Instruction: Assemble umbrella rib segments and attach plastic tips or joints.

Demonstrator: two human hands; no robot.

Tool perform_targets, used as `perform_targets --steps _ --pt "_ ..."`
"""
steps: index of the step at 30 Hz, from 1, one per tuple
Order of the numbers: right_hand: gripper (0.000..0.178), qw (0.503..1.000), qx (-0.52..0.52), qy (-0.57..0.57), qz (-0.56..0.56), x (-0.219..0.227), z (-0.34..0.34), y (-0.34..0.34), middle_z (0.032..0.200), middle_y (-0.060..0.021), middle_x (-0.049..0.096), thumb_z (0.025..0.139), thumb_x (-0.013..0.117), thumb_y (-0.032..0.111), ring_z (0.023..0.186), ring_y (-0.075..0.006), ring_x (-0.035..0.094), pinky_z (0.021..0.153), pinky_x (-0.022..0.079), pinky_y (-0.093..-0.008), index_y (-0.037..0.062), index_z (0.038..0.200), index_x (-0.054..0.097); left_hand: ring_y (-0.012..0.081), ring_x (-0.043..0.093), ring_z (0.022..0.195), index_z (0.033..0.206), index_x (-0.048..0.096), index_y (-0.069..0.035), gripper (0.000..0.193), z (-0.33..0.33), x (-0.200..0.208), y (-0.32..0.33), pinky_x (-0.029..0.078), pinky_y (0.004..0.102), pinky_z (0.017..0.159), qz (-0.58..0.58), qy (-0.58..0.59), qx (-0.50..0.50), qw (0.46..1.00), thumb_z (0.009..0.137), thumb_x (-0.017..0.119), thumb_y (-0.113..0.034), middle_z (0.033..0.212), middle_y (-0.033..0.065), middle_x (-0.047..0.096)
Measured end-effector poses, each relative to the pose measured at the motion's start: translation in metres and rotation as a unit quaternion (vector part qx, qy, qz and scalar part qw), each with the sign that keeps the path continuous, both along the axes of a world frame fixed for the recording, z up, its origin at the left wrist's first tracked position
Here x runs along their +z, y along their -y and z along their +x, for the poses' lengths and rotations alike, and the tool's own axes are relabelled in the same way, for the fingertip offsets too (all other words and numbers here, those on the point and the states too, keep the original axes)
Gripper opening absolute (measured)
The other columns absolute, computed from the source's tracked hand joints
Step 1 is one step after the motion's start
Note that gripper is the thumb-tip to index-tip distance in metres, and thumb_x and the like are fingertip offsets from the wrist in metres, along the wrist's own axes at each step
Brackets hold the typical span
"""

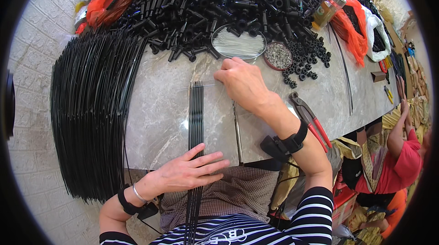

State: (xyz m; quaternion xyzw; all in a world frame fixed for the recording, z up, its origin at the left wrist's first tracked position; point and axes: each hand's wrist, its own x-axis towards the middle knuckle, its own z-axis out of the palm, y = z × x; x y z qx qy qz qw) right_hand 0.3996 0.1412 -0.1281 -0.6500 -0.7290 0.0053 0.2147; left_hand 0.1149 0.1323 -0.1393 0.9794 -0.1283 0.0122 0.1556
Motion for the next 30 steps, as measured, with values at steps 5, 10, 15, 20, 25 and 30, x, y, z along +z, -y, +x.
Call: perform_targets --steps 5,10,15,20,25,30 --pt "0.015 1.0 0.005 -0.004 0.002 0.0 -0.001 -0.002 0.089 -0.0077 0.064 0.084 0.062 0.006 0.089 -0.0294 0.062 0.074 0.051 -0.0409 0.0093 0.092 0.073 0.0221 0.032 0.149 0.127 0.064 -0.021 0.045 0.0 0.001 0.0 0.019 0.0536 0.123 -0.002 -0.006 -0.001 1.0 0.082 0.064 -0.018 0.159 0.0022 0.037" --pt "0.008 1.0 -0.007 0.0 0.015 -0.002 -0.01 -0.005 0.088 -0.0099 0.062 0.08 0.06 0.006 0.091 -0.0299 0.063 0.073 0.054 -0.0421 0.0052 0.084 0.068 0.0218 0.032 0.148 0.128 0.063 -0.021 0.046 0.0 0.002 0.0 0.019 0.0538 0.123 0.009 -0.007 -0.001 1.0 0.082 0.065 -0.017 0.159 0.0019 0.037" --pt "0.004 1.0 0.008 0.026 -0.002 0.002 -0.016 -0.008 0.088 -0.0111 0.062 0.078 0.062 0.005 0.09 -0.0312 0.063 0.072 0.054 -0.0423 0.0039 0.078 0.065 0.0226 0.033 0.147 0.123 0.065 -0.016 0.04 0.001 0.003 0.0 0.027 0.051 0.121 -0.011 0.014 0.004 1.0 0.083 0.062 -0.018 0.157 0.004 0.04" --pt "0.004 0.999 0.028 0.041 -0.007 0.004 -0.015 -0.012 0.088 -0.0114 0.062 0.075 0.063 0.004 0.089 -0.031 0.063 0.071 0.054 -0.0423 0.0044 0.078 0.065 0.0226 0.034 0.146 0.121 0.066 -0.016 0.039 0.002 0.006 -0.001 0.027 0.0507 0.121 -0.015 0.012 0.002 1.0 0.083 0.063 -0.019 0.156 0.004 0.04" --pt "0.01 0.997 -0.005 0.069 -0.043 0.008 -0.032 -0.013 0.09 -0.0116 0.061 0.078 0.062 0.003 0.09 -0.0318 0.062 0.074 0.053 -0.0431 0.0033 0.088 0.066 0.0224 0.035 0.146 0.121 0.066 -0.015 0.039 0.001 0.006 -0.001 0.027 0.0507 0.121 -0.019 0.013 0.005 1.0 0.082 0.063 -0.019 0.156 0.0038 0.04" --pt "0.011 0.996 0.002 0.078 -0.037 0.009 -0.038 -0.017 0.092 -0.0138 0.064 0.076 0.063 0.002 0.094 -0.0317 0.065 0.074 0.056 -0.0406 0.002 0.086 0.067 0.0225 0.035 0.146 0.12 0.067 -0.015 0.038 0.003 0.007 -0.001 0.027 0.0507 0.121 -0.02 0.006 0.003 1.0 0.082 0.063 -0.02 0.156 0.0037 0.041"
